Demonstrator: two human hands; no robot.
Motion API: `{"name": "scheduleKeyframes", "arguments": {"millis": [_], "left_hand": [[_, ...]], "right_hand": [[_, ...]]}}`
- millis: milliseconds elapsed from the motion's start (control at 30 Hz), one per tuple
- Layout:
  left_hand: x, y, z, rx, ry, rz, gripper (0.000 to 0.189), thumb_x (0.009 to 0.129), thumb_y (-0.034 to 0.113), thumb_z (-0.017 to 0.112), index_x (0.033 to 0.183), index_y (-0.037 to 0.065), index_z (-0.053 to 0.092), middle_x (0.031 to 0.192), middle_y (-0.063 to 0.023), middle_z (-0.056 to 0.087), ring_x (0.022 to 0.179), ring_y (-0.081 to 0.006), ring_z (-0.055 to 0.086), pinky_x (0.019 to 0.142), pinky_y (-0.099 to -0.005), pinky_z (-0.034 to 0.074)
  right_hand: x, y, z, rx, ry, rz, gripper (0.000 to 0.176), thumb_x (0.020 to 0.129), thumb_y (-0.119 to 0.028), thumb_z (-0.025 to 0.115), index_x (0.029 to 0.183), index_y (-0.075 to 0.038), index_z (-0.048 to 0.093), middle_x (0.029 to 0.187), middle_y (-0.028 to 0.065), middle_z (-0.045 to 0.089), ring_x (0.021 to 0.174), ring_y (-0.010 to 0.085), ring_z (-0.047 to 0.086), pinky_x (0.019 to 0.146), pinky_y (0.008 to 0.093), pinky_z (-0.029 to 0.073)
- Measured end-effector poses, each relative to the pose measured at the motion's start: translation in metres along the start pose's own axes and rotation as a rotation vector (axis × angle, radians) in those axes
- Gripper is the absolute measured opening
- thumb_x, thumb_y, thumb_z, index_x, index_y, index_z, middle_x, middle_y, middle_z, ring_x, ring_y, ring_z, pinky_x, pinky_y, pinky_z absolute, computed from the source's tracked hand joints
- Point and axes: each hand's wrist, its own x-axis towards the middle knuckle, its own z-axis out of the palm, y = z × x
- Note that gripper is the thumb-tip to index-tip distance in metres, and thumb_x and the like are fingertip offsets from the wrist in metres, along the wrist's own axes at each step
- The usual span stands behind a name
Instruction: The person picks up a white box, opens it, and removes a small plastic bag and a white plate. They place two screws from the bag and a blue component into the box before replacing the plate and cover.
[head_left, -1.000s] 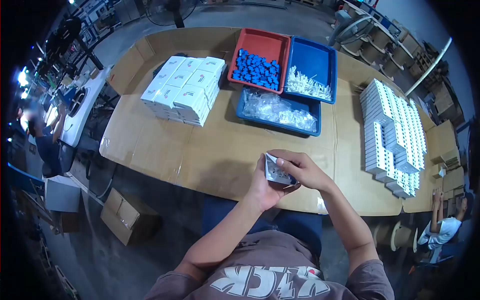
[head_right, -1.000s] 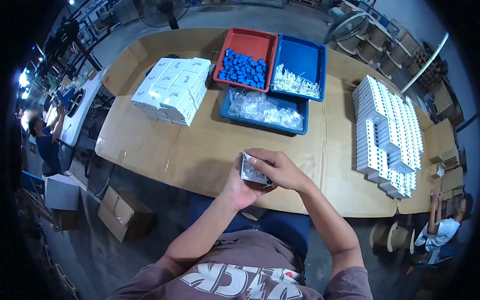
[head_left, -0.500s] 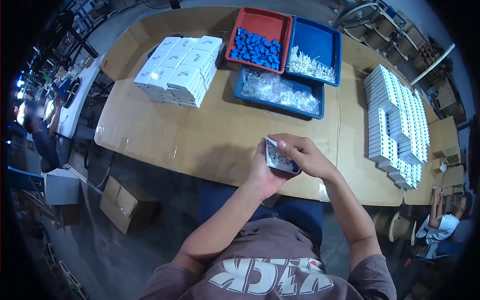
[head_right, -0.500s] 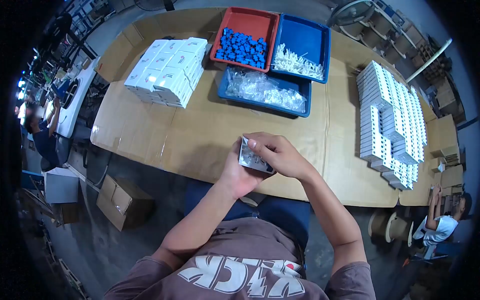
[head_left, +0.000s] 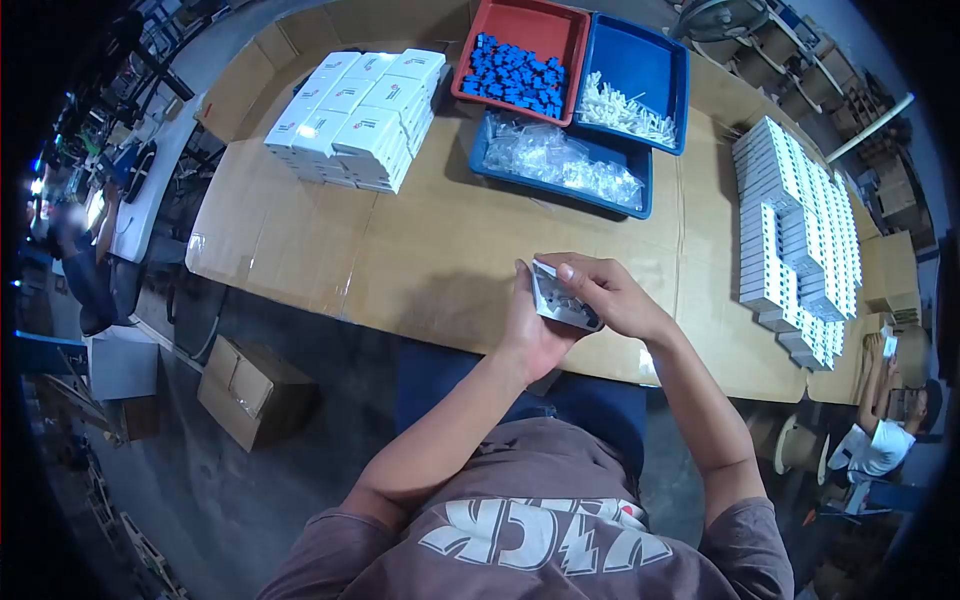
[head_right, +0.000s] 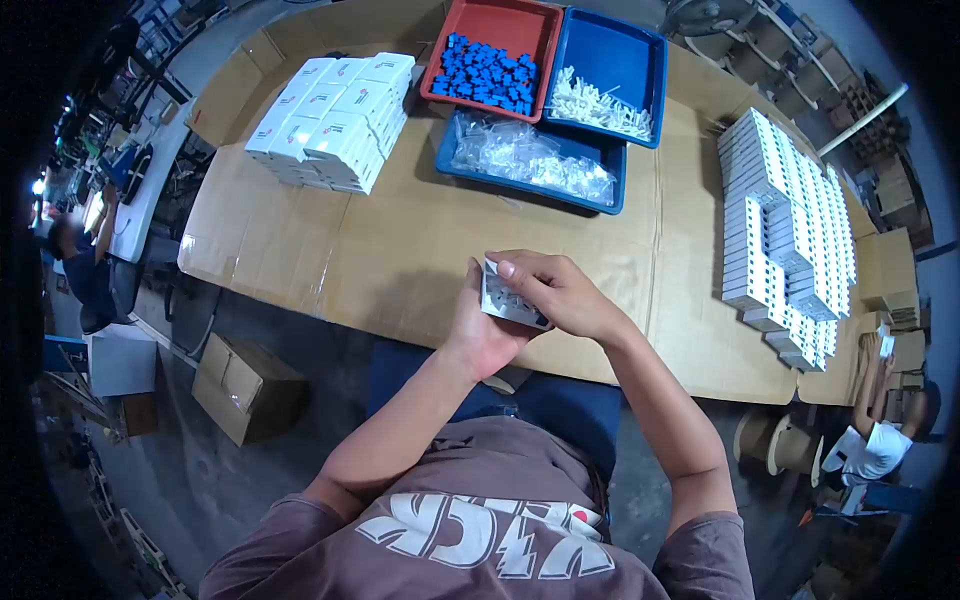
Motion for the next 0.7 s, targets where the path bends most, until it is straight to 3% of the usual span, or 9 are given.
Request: {"name": "scheduleKeyframes", "arguments": {"millis": [200, 367, 467, 633, 700], "left_hand": [[0.001, 0.0, -0.001, 0.031, -0.01, 0.012, 0.076, 0.106, 0.068, 0.009, 0.149, 0.015, 0.044, 0.142, -0.0103, 0.054, 0.134, -0.0272, 0.053, 0.113, -0.051, 0.044], [0.004, -0.002, -0.01, 0.032, 0.009, 0.0, 0.07, 0.107, 0.067, 0.017, 0.145, 0.017, 0.048, 0.141, -0.0088, 0.056, 0.131, -0.0261, 0.055, 0.112, -0.0535, 0.043], [0.005, -0.005, -0.011, 0.065, 0.002, 0.008, 0.07, 0.107, 0.068, 0.018, 0.145, 0.017, 0.048, 0.14, -0.0084, 0.056, 0.131, -0.0259, 0.055, 0.112, -0.0533, 0.043], [0.004, -0.007, -0.008, 0.085, 0.02, 0.025, 0.072, 0.108, 0.064, 0.012, 0.149, 0.014, 0.043, 0.142, -0.0104, 0.054, 0.133, -0.0267, 0.054, 0.112, -0.051, 0.046], [0.005, -0.006, -0.011, 0.056, 0.025, 0.008, 0.069, 0.108, 0.064, 0.017, 0.148, 0.015, 0.044, 0.141, -0.01, 0.055, 0.131, -0.0271, 0.055, 0.11, -0.0522, 0.046]], "right_hand": [[0.002, 0.01, 0.002, 0.041, 0.011, -0.079, 0.048, 0.11, -0.037, 0.052, 0.131, 0.003, 0.067, 0.122, 0.0141, 0.07, 0.106, 0.0174, 0.063, 0.094, 0.032, 0.05], [0.0, 0.013, 0.003, 0.015, -0.007, -0.063, 0.046, 0.11, -0.037, 0.052, 0.132, 0.0, 0.067, 0.121, 0.0126, 0.071, 0.105, 0.016, 0.062, 0.093, 0.0319, 0.05], [0.0, 0.012, 0.003, -0.136, -0.079, -0.11, 0.054, 0.11, -0.045, 0.049, 0.14, -0.002, 0.062, 0.13, 0.011, 0.067, 0.113, 0.0177, 0.06, 0.1, 0.0331, 0.048], [0.0, 0.024, -0.001, 0.024, -0.076, 0.02, 0.057, 0.109, -0.048, 0.05, 0.143, -0.005, 0.062, 0.12, 0.0072, 0.07, 0.108, 0.0131, 0.061, 0.094, 0.0309, 0.05], [-0.001, 0.018, -0.003, 0.011, -0.089, 0.083, 0.056, 0.109, -0.049, 0.05, 0.143, -0.005, 0.062, 0.116, 0.0067, 0.071, 0.105, 0.0122, 0.061, 0.093, 0.0305, 0.051]]}}
